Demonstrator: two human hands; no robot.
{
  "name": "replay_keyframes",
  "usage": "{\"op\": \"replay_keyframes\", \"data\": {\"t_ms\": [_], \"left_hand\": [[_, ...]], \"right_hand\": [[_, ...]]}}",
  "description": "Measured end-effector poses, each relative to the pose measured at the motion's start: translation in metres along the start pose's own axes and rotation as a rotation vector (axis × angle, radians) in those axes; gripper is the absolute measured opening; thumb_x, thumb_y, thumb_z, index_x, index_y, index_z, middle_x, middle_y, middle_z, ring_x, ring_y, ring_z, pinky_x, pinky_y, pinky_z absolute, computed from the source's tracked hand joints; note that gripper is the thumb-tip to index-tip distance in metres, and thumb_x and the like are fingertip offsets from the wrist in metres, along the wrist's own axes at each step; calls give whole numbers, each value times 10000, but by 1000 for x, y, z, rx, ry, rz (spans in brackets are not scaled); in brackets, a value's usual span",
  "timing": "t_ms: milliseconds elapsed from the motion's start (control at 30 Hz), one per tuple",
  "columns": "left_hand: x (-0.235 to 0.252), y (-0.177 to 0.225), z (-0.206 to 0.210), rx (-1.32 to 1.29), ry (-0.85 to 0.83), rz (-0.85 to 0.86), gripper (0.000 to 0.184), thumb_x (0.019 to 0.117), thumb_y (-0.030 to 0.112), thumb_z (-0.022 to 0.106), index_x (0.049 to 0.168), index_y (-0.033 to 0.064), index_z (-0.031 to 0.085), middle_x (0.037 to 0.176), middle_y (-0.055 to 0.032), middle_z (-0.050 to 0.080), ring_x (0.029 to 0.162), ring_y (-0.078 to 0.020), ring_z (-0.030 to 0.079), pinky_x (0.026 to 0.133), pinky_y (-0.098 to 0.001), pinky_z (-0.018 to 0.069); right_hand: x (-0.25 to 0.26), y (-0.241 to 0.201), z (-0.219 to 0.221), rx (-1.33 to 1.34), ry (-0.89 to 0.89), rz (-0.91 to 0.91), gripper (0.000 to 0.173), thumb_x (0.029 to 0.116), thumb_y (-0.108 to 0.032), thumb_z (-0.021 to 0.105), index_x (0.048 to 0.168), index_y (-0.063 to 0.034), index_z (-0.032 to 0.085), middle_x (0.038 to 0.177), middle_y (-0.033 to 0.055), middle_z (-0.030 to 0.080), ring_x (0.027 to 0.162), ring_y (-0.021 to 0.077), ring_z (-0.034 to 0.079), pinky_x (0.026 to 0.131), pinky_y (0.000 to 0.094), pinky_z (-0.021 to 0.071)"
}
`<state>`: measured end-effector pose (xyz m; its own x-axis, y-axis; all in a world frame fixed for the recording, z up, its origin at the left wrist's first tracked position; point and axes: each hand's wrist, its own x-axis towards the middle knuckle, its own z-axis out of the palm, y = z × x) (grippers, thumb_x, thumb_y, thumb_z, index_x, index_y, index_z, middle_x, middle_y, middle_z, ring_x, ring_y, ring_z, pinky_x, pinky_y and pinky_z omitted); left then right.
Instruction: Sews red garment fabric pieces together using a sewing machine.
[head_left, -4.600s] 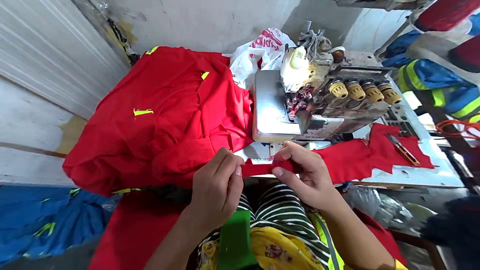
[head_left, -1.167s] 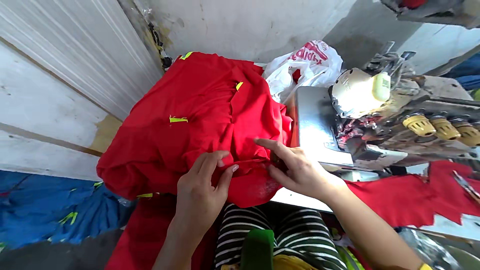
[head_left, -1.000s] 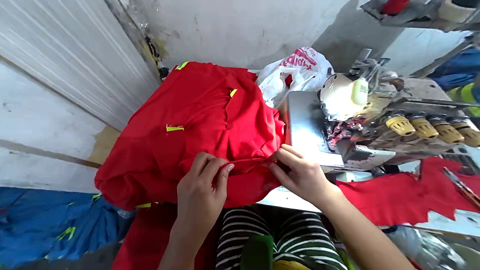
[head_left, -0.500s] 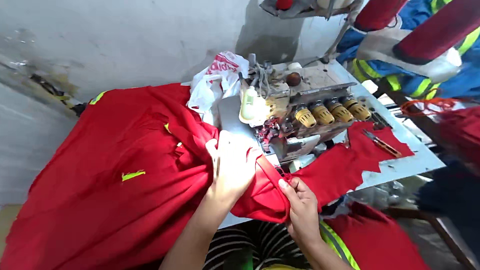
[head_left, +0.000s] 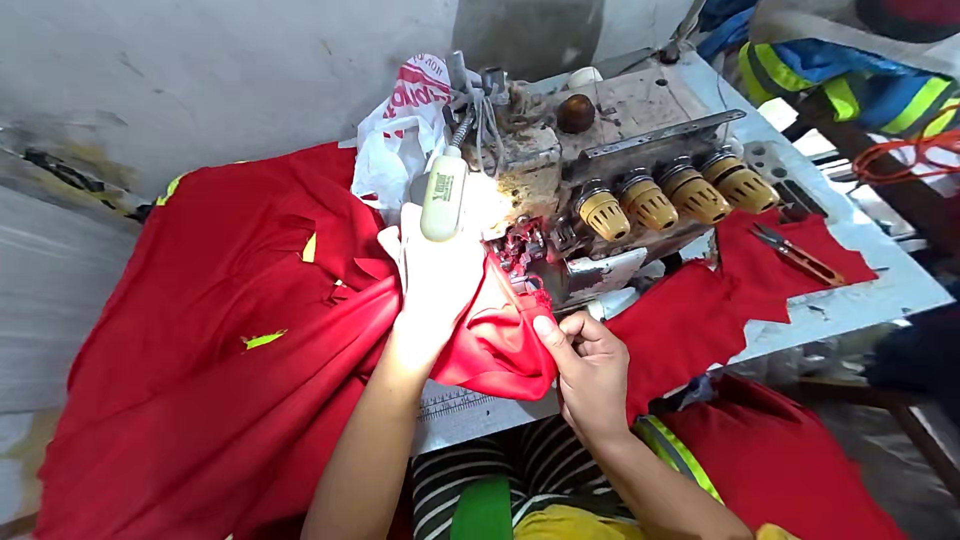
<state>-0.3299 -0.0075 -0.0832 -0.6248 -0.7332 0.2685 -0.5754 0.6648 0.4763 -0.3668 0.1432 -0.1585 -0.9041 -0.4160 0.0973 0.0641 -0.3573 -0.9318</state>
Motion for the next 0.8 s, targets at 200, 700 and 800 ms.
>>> {"op": "replay_keyframes", "data": {"t_ms": [200,700,800], "left_hand": [[-22,2,-6,91,191,216,352,908,219,713,1176,-6,685,1216,-269,622,1150,-442,578,936,-623,397],[-115,9,-16,-498,-95,165,125,879,140,694,860,16,692,860,-2,674,743,42,617,678,-106,526],[-115,11,-20,-679,-175,38,51,896,65,641,859,91,617,814,93,663,734,56,630,680,-124,543]], "right_hand": [[-8,-9,-10,31,-80,144,125,936,-9,643,839,-84,670,699,-75,660,628,-18,621,622,149,540],[-7,-28,-21,155,-209,463,80,958,12,622,906,-35,661,799,-9,697,730,37,674,713,204,579],[-5,-24,-31,-14,-293,339,52,919,-41,663,911,-31,714,954,-5,690,890,4,657,797,162,557]]}}
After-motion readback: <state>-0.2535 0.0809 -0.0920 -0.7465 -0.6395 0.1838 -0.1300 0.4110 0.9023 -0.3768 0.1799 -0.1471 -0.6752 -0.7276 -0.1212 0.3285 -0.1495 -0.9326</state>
